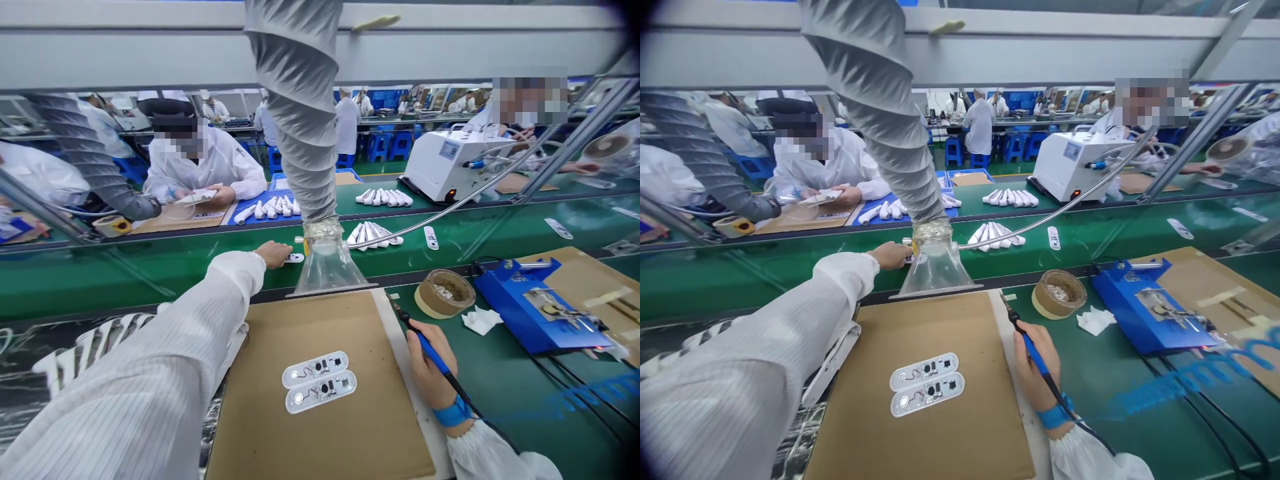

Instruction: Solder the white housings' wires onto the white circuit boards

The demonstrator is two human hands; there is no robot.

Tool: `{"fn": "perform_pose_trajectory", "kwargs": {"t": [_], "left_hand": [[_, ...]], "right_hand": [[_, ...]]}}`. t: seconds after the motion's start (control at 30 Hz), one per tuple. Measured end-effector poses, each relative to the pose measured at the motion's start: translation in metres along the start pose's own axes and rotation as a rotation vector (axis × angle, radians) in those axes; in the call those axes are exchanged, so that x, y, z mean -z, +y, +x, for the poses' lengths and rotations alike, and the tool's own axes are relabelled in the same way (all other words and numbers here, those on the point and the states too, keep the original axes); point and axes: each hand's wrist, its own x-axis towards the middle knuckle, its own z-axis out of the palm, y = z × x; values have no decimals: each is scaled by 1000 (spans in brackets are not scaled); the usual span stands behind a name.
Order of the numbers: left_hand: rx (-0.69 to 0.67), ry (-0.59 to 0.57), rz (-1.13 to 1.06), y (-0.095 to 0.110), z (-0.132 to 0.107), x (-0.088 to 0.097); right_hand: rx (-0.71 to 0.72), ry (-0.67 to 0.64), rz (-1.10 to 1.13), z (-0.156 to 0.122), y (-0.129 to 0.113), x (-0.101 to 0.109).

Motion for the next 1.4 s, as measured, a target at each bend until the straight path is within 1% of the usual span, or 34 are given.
{"fn": "perform_pose_trajectory", "kwargs": {"t": [0.1,0.17,0.23,0.3,0.37,0.43,0.5,0.57,0.6,0.67,0.73,0.83,0.9,1.07,1.13,1.2,1.27,1.3,1.33,1.4], "left_hand": [[61,-65,65,-1,-20,1],[84,-61,89,4,-38,6],[78,-42,96,15,-60,12],[38,-31,89,36,-88,16],[-23,-33,67,65,-119,15],[-80,-39,31,99,-149,7],[-113,-35,-14,132,-174,-5],[-130,-23,-64,159,-190,-17],[-136,-14,-86,169,-195,-22],[-128,24,-149,183,-201,-29],[-113,87,-248,192,-205,-33],[-125,169,-389,202,-215,-40],[-147,183,-428,207,-223,-46],[-182,139,-489,218,-249,-57],[-208,110,-493,224,-261,-57],[-240,97,-483,226,-269,-55],[-243,118,-461,215,-273,-50],[-217,147,-438,204,-274,-46],[-174,181,-407,189,-273,-42],[-42,254,-308,150,-268,-34]], "right_hand": [[27,-4,-16,-2,2,2],[20,-12,-23,-2,3,4],[-7,-4,-22,-3,2,6],[-36,2,-16,-2,1,7],[-56,-2,-11,-2,0,7],[-52,2,-7,-1,-1,6],[-38,12,0,-1,-4,4],[-30,0,11,0,-8,2],[-26,-10,15,0,-10,2],[-21,-27,12,0,-12,1],[-19,-21,0,1,-14,1],[-26,-13,-20,1,-14,3],[-26,-25,-25,1,-13,5],[5,-32,-43,0,-12,7],[14,-22,-55,-3,-11,7],[19,-20,-52,-6,-10,6],[16,-35,-43,-8,-9,5],[13,-44,-41,-9,-10,4],[10,-52,-41,-9,-10,4],[9,-60,-42,-9,-13,4]]}}
